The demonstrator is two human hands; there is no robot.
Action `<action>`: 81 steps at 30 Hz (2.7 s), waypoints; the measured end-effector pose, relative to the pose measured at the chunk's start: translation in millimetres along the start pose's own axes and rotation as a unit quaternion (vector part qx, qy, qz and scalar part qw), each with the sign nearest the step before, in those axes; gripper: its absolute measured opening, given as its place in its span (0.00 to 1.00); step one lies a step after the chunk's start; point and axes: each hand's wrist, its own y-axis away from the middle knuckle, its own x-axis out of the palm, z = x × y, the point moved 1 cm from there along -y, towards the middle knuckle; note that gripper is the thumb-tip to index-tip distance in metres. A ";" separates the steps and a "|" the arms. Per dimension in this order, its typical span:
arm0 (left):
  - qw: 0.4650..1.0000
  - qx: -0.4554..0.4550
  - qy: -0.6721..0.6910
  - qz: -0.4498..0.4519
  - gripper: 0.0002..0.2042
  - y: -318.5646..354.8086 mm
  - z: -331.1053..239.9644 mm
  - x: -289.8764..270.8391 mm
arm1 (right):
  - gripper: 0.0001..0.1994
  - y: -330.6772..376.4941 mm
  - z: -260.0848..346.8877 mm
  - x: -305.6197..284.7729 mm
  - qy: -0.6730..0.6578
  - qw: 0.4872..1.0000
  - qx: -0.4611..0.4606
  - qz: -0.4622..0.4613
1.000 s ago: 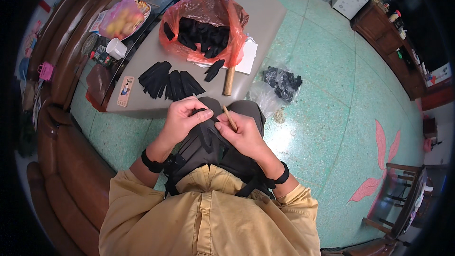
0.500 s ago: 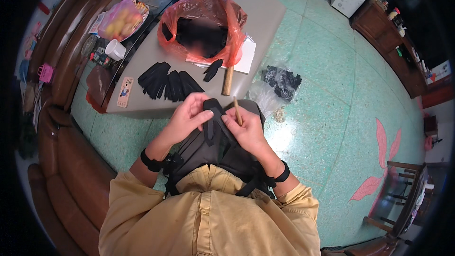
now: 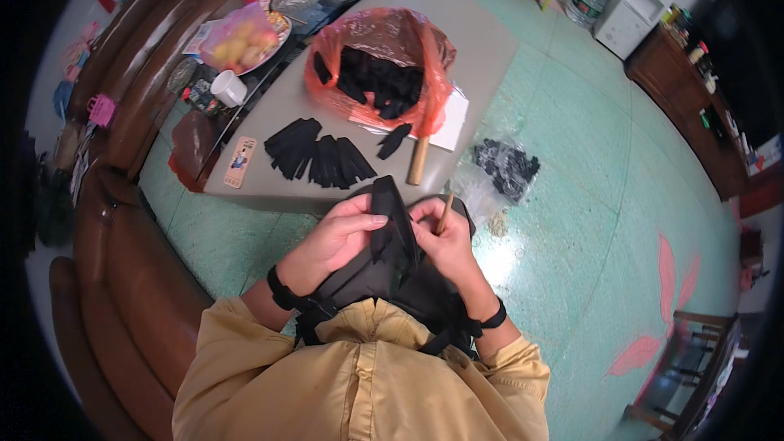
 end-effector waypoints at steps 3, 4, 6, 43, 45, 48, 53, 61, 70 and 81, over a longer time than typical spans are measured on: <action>0.998 0.020 0.054 -0.036 0.07 -3.2 8.5 -3.5 | 0.04 1.1 -14.0 10.0 -0.030 0.998 -0.036 -0.037; 0.997 0.037 0.052 -0.051 0.05 -2.4 10.8 -4.7 | 0.04 2.1 -10.2 7.9 -0.020 0.999 -0.009 -0.025; 0.995 0.057 0.052 -0.068 0.03 -2.7 14.2 -6.6 | 0.07 0.9 -7.1 -9.5 -0.060 0.994 0.093 -0.010; 0.898 0.143 -0.412 -0.051 0.08 1.9 1.0 -0.7 | 0.10 -1.9 -2.0 -2.6 0.106 0.989 -0.076 0.064; 0.994 0.040 -0.092 -0.047 0.04 0.6 -1.6 10.9 | 0.09 0.8 -20.2 -1.4 -0.209 0.975 0.058 0.045; 0.996 0.005 -0.046 -0.080 0.03 -4.7 9.2 -1.1 | 0.08 2.2 -31.5 7.5 -0.106 0.993 -0.044 0.029; 0.960 0.095 -0.231 -0.122 0.06 -5.8 11.6 -2.2 | 0.06 -2.0 -4.7 1.5 0.040 0.998 -0.043 -0.019; 0.968 0.095 -0.220 -0.079 0.05 1.9 11.1 1.6 | 0.06 3.4 2.3 2.2 0.080 0.995 -0.015 -0.049; 0.903 0.119 -0.397 -0.110 0.03 9.2 10.8 14.7 | 0.06 11.0 -6.4 19.6 0.130 0.973 -0.086 -0.171; 0.865 0.188 -0.440 -0.155 0.04 10.4 10.8 13.2 | 0.05 13.1 5.1 15.1 0.167 0.976 -0.068 -0.123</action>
